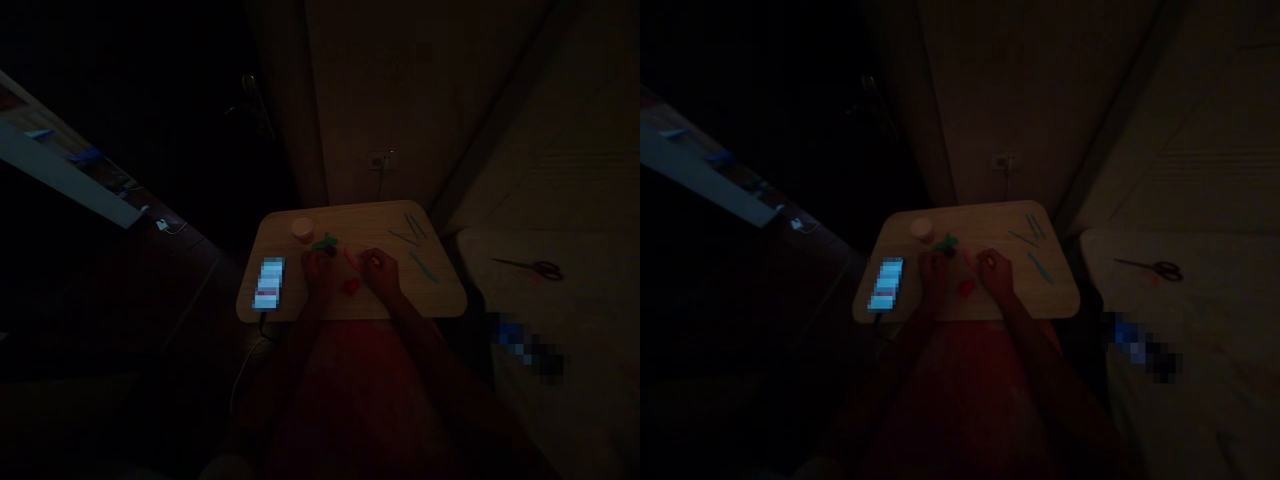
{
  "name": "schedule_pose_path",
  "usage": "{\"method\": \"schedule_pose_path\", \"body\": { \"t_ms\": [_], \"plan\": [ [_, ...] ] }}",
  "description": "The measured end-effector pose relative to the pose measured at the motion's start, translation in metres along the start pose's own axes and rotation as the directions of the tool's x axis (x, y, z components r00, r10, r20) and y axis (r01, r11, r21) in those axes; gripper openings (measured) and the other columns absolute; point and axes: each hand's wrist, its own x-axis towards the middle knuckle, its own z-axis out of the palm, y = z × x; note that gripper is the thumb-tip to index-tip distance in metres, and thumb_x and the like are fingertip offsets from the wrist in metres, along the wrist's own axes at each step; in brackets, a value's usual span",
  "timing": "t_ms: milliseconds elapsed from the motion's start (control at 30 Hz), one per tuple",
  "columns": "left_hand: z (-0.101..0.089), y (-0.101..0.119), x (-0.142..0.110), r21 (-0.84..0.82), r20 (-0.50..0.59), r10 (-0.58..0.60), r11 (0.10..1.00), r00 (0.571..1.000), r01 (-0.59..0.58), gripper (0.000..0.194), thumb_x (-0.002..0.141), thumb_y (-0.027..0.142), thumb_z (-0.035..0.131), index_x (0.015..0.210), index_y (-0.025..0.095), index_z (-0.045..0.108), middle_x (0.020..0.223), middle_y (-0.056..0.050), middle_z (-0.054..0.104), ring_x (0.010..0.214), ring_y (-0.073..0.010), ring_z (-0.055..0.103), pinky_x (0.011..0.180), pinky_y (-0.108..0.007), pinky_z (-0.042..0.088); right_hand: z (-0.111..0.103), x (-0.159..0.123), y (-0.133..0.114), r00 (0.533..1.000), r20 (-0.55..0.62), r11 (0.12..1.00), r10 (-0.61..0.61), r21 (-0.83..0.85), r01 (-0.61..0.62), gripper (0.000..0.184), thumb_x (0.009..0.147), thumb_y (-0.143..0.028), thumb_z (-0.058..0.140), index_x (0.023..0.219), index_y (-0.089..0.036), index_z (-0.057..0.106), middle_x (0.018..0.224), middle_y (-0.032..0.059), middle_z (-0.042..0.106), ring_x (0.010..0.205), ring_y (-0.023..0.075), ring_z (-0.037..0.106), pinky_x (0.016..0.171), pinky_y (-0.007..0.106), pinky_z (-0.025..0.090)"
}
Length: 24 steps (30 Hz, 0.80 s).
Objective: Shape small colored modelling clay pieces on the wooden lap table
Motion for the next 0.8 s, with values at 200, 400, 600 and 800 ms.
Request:
{"method": "schedule_pose_path", "body": {
  "t_ms": [200, 400, 600, 800],
  "plan": [
    [0.000, -0.007, 0.000, 0.072, -0.031, 0.035, 0.997, 0.999, -0.033, 0.022, 0.081, 0.010, 0.066, 0.099, 0.022, 0.063, 0.109, -0.007, 0.058, 0.106, -0.0251, 0.057, 0.101, -0.041, 0.048, 0.000, -0.001, 0.001, 1.000, 0.002, 1.000, -0.004, 0.028, 0.004, 0.025, 0.083, -0.034, 0.053, 0.088, -0.020, 0.074, 0.092, 0.0103, 0.079, 0.088, 0.0267, 0.071, 0.080, 0.037, 0.053],
    [-0.007, -0.003, 0.011, 0.332, 0.145, 0.160, 0.922, 0.976, -0.200, 0.043, 0.081, 0.016, 0.073, 0.123, 0.023, 0.066, 0.138, -0.015, 0.053, 0.130, -0.0351, 0.052, 0.114, -0.053, 0.041, 0.000, -0.003, -0.001, 1.000, -0.003, 0.997, 0.019, 0.069, -0.019, 0.027, 0.086, -0.038, 0.054, 0.091, -0.019, 0.073, 0.093, 0.0101, 0.078, 0.085, 0.0256, 0.070, 0.077, 0.036, 0.052],
    [-0.010, 0.004, 0.014, 0.401, 0.239, 0.184, 0.876, 0.953, -0.270, 0.027, 0.086, 0.022, 0.073, 0.113, 0.023, 0.069, 0.141, -0.017, 0.053, 0.130, -0.0378, 0.051, 0.111, -0.057, 0.042, 0.000, -0.005, 0.000, 0.999, 0.012, 0.998, 0.040, 0.058, -0.040, 0.027, 0.085, -0.036, 0.057, 0.099, -0.020, 0.073, 0.077, 0.0033, 0.071, 0.065, 0.0198, 0.060, 0.062, 0.030, 0.043],
    [-0.012, 0.003, 0.009, 0.151, 0.283, 0.178, 0.962, 0.942, -0.227, 0.019, 0.090, 0.020, 0.065, 0.110, 0.023, 0.063, 0.113, -0.010, 0.066, 0.110, -0.0289, 0.060, 0.104, -0.047, 0.048, 0.001, -0.004, 0.000, 1.000, 0.018, 0.998, 0.011, 0.066, -0.012, 0.026, 0.081, -0.032, 0.056, 0.097, -0.019, 0.072, 0.089, 0.0061, 0.075, 0.076, 0.0217, 0.064, 0.070, 0.032, 0.047]
  ]
}}
